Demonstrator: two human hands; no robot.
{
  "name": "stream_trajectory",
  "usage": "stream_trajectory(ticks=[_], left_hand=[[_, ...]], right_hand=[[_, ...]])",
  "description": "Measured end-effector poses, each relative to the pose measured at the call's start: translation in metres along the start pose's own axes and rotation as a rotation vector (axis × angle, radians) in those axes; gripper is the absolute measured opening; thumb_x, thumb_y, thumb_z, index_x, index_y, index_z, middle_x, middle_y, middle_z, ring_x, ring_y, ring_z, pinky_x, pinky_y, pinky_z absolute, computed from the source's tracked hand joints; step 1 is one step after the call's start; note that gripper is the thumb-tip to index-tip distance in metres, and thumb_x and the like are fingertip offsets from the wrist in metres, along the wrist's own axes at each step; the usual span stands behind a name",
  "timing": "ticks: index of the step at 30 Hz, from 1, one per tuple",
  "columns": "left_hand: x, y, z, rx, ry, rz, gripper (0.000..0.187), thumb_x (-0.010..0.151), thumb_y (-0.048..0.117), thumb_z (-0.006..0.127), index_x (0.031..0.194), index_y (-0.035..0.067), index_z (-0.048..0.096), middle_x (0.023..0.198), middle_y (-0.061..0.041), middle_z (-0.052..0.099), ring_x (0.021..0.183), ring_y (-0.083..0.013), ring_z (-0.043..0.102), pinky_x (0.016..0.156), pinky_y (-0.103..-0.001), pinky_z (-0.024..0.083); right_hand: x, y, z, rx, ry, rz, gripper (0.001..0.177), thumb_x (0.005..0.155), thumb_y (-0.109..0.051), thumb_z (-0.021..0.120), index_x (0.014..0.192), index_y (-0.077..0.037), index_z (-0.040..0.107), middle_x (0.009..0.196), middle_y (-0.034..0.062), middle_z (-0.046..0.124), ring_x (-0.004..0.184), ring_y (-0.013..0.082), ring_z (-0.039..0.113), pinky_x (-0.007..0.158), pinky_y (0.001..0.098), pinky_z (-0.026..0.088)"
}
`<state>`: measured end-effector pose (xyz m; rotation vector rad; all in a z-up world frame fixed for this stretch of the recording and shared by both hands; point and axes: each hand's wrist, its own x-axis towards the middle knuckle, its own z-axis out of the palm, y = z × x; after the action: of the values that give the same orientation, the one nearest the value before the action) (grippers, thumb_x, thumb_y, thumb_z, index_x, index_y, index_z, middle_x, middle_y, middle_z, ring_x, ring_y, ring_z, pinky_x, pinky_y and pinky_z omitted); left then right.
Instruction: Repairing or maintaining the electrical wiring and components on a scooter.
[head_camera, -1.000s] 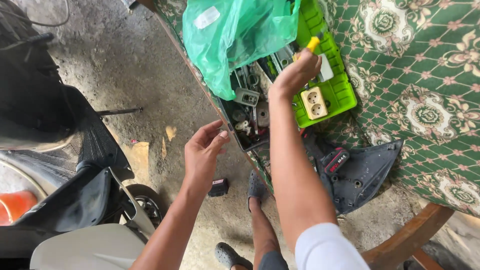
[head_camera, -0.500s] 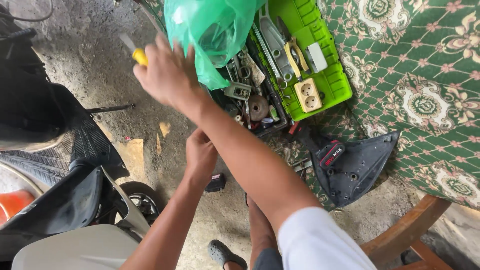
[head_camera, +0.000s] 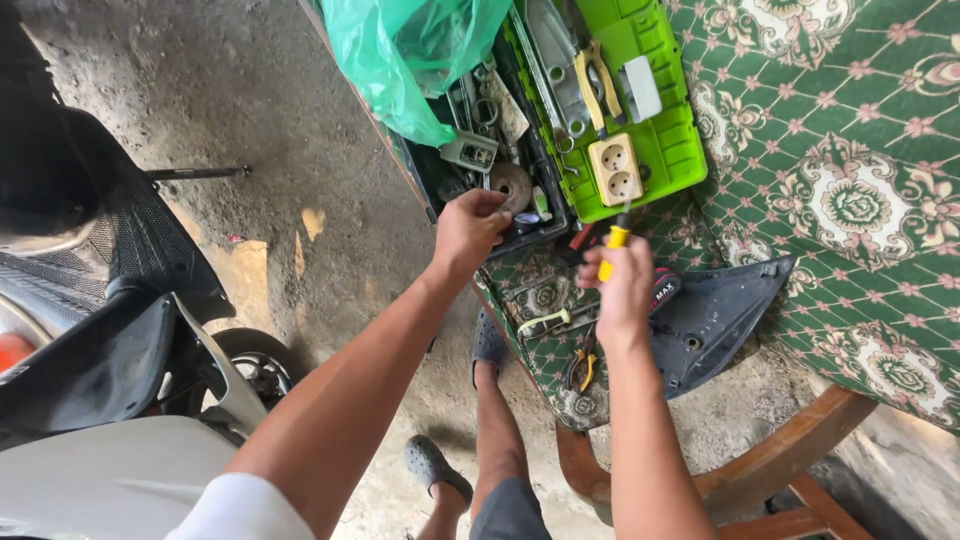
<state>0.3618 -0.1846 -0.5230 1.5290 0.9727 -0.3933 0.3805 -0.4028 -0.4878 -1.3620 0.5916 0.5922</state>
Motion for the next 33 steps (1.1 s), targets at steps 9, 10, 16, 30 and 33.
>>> stream_trajectory(ticks=[9, 10, 16, 30, 33], left_hand=[[0.042, 0.017, 0.079, 0.053, -0.133, 0.153, 0.032, 0.085, 0.009, 0.077, 0.116, 0.002, 0.073, 0.092, -0.006, 0.077, 0.075, -0.0116, 0.072, 0.062, -0.027, 0.063], [0.044, 0.019, 0.087, 0.038, -0.139, 0.15, 0.032, 0.085, 0.009, 0.077, 0.116, 0.001, 0.073, 0.092, -0.007, 0.077, 0.075, -0.0114, 0.072, 0.062, -0.027, 0.063], [0.022, 0.036, 0.082, 0.062, -0.204, 0.165, 0.037, 0.089, 0.015, 0.071, 0.124, 0.004, 0.068, 0.096, -0.005, 0.078, 0.069, -0.0134, 0.07, 0.059, -0.029, 0.059], [-0.119, 0.09, -0.05, -0.433, -0.189, -0.032, 0.046, 0.099, 0.047, 0.049, 0.117, 0.013, 0.074, 0.107, 0.0, 0.08, 0.099, -0.0113, 0.073, 0.085, -0.027, 0.056], [-0.124, 0.084, -0.072, -0.37, -0.256, 0.15, 0.037, 0.103, 0.035, 0.059, 0.121, 0.005, 0.073, 0.115, -0.005, 0.076, 0.106, -0.0137, 0.07, 0.091, -0.03, 0.057]], right_hand=[[0.018, -0.011, -0.023, -0.011, 0.171, 0.021, 0.026, 0.097, -0.015, 0.059, 0.121, -0.005, 0.062, 0.073, -0.0028, 0.046, 0.055, 0.0056, 0.042, 0.046, 0.024, 0.04], [0.018, -0.012, -0.025, -0.004, 0.171, 0.03, 0.027, 0.097, -0.016, 0.058, 0.121, -0.005, 0.062, 0.074, -0.0033, 0.047, 0.056, 0.005, 0.043, 0.046, 0.0236, 0.041], [0.006, -0.016, -0.03, 0.09, 0.192, 0.045, 0.023, 0.098, -0.023, 0.054, 0.115, -0.01, 0.06, 0.072, -0.0036, 0.051, 0.054, 0.0047, 0.045, 0.046, 0.0232, 0.043], [-0.078, -0.04, 0.085, -0.112, -0.406, 0.066, 0.027, 0.1, -0.026, 0.044, 0.095, -0.009, 0.065, 0.065, -0.0039, 0.048, 0.047, 0.0046, 0.039, 0.04, 0.023, 0.031], [-0.093, -0.061, 0.103, -0.037, -0.536, 0.011, 0.025, 0.107, -0.027, 0.048, 0.101, -0.006, 0.062, 0.068, -0.0014, 0.048, 0.05, 0.0063, 0.042, 0.043, 0.0234, 0.034]])
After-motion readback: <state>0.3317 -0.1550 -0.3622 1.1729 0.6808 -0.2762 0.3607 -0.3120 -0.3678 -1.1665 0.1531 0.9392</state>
